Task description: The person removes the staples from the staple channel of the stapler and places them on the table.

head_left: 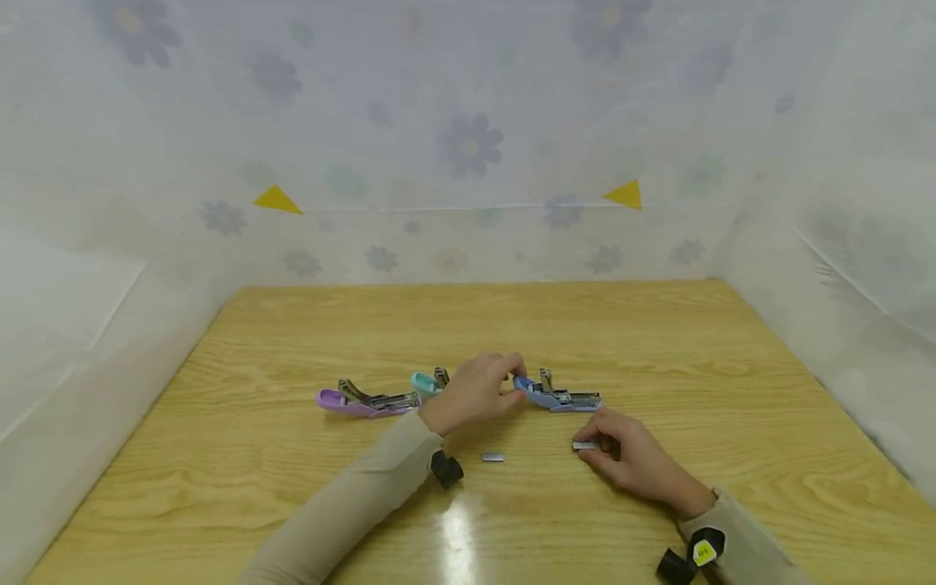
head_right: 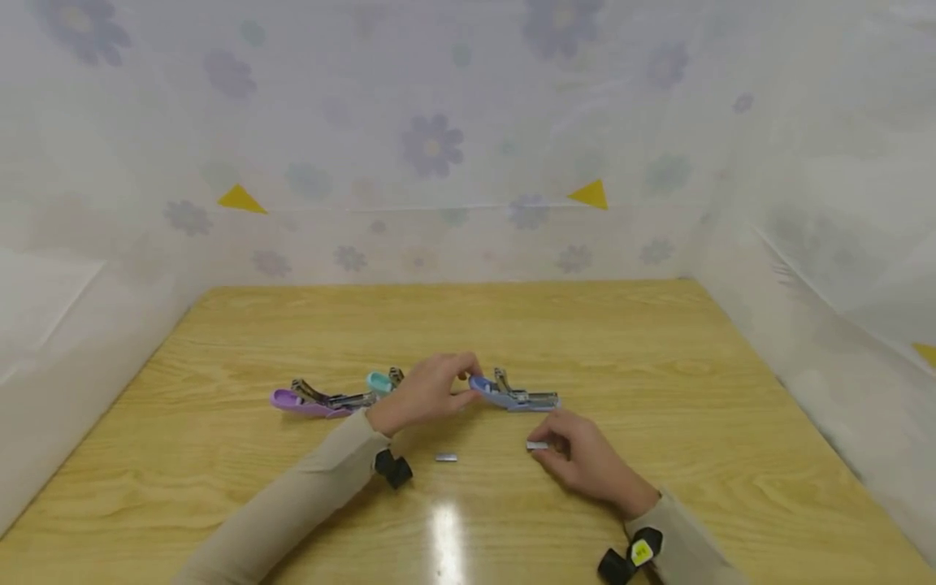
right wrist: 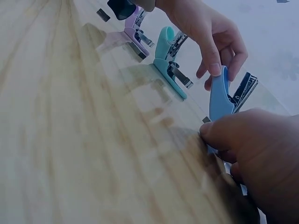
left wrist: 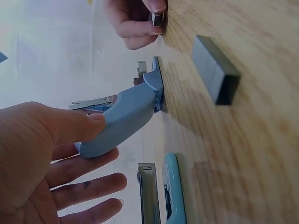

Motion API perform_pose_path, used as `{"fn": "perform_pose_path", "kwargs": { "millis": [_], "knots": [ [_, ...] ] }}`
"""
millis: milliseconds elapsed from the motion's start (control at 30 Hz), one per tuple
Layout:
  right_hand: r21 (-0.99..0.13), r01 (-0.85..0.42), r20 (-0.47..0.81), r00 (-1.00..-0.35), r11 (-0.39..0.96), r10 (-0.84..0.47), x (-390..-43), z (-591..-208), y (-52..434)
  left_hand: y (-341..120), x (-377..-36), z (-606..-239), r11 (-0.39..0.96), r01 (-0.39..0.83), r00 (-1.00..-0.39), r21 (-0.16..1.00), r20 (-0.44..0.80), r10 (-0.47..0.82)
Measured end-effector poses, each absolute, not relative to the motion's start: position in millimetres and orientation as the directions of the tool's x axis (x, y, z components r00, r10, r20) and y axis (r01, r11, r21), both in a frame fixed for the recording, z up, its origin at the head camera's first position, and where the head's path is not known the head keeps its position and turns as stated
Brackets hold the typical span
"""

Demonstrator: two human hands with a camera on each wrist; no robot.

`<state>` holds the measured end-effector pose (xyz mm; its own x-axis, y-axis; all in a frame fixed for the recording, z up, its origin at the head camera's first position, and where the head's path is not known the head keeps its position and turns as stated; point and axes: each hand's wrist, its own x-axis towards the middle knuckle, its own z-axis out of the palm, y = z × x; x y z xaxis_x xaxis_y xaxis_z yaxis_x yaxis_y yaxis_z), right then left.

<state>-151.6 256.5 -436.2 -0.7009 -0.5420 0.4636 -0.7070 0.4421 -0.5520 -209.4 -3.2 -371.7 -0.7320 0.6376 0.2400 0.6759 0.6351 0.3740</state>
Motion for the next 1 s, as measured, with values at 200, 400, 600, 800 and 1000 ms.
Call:
{"fn": "perform_pose_path", "kwargs": {
  "millis": [200, 400, 600, 800, 1000],
  "knots": [
    [-0.565, -0.697, 0.449, -0.709, 0.442, -0.545, -153.7, -439.2, 256.3, -3.5, -210.3, -372.5, 0.632, 0.681, -0.727, 0.371, 0.239, 0.643],
    [-0.572, -0.677, 0.425, -0.727, 0.463, -0.539, -150.9, -432.7, 251.5, -4.9, -209.3, -374.2, 0.644, 0.676, -0.733, 0.358, 0.239, 0.636],
    [-0.563, -0.678, 0.433, -0.729, 0.473, -0.531, -158.5, -442.0, 255.9, -5.3, -210.1, -371.4, 0.644, 0.692, -0.721, 0.326, 0.263, 0.642],
    [-0.592, -0.662, 0.44, -0.743, 0.459, -0.504, -159.2, -437.7, 253.3, -4.0, -209.2, -371.9, 0.662, 0.707, -0.706, 0.251, 0.312, 0.635],
    [-0.557, -0.625, 0.478, -0.78, 0.548, -0.404, -160.1, -429.0, 252.8, -4.9, -205.8, -369.6, 0.695, 0.684, -0.714, 0.222, 0.399, 0.576]
  ]
}}
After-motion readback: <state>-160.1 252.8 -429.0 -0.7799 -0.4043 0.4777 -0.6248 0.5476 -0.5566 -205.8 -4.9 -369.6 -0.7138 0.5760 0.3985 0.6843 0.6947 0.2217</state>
